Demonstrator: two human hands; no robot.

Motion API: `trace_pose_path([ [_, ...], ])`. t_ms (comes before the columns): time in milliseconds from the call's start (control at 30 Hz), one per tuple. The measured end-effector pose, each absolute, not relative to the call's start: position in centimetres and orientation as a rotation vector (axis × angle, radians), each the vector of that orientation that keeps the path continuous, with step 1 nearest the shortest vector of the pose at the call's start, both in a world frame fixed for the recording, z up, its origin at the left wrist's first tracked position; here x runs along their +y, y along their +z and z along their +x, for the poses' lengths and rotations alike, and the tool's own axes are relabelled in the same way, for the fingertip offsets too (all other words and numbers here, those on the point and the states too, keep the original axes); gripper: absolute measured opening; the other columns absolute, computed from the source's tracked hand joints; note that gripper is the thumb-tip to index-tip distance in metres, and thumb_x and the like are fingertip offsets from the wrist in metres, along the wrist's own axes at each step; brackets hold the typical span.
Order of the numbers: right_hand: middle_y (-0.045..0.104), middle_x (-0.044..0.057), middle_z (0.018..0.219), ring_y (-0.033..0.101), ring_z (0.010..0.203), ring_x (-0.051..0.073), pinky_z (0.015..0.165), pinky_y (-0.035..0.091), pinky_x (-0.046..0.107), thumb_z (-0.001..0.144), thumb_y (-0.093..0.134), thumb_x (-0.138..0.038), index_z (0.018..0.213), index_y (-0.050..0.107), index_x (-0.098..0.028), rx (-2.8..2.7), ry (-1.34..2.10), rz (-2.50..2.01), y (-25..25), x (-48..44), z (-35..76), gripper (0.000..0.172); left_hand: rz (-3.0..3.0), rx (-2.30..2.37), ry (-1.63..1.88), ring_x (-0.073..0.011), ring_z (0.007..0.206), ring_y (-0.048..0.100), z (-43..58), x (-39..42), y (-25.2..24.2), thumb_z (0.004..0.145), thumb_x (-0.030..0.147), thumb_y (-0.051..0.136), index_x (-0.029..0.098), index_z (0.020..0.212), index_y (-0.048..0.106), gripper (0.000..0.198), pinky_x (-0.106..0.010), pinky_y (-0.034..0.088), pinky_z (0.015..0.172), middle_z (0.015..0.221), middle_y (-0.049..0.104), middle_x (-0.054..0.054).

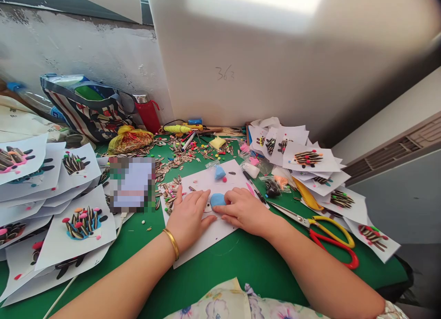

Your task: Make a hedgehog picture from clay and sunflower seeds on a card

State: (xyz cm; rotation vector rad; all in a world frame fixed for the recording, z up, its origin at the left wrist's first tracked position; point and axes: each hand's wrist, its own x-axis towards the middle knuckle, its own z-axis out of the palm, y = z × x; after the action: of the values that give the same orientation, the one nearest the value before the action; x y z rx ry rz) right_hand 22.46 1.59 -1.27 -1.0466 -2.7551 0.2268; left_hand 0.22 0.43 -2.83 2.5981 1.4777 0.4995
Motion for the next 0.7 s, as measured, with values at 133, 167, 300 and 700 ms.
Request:
trace_pose_path([
  [133,0.054,0.007,0.099,0.045,0.092,0.021,0.084,0.036,0.036,0.096,0.051,-0.038,0.121,0.064,-0.033,-2.720,0.234,-1.062,-1.4,1.5,22.3,0.029,2.596,1.477,0.492,-0.0289,0.117,0.057,0.2,0.4,-3.0,0.086,0.044,0.060,0.021,0.133,0.050,0.052,-0.061,0.005,0.117,0.126,0.063,-0.012],
  [167,0.054,0.007,0.099,0.045,0.092,0.021,0.084,0.036,0.036,0.095,0.051,-0.038,0.121,0.064,-0.032,-2.726,0.234,-1.063,-1.4,1.5,22.3,0.029,2.597,1.479,0.490,-0.0288,0.117,0.057,0.2,0.4,-3.0,0.086,0.043,0.060,0.020,0.133,0.050,0.053,-0.061,0.005,0.117,0.126,0.063,-0.012],
  [300,0.053,0.007,0.098,0.045,0.091,0.021,0.084,0.036,0.036,0.095,0.052,-0.038,0.120,0.064,-0.033,-2.737,0.255,-1.067,-1.6,1.5,22.0,0.028,2.599,1.484,0.507,-0.0283,0.117,0.058,0.2,0.4,-2.8,0.086,0.043,0.061,0.021,0.132,0.051,0.052,-0.060,0.006,0.118,0.125,0.064,-0.011],
  [700,0.054,0.007,0.099,0.044,0.092,0.022,0.081,0.034,0.036,0.095,0.052,-0.038,0.123,0.062,-0.031,-2.680,0.181,-1.199,-2.0,1.7,21.2,0.031,2.586,1.481,0.487,-0.0292,0.116,0.057,0.3,0.5,-2.8,0.085,0.042,0.063,0.021,0.131,0.051,0.052,-0.061,0.006,0.117,0.125,0.063,-0.012],
])
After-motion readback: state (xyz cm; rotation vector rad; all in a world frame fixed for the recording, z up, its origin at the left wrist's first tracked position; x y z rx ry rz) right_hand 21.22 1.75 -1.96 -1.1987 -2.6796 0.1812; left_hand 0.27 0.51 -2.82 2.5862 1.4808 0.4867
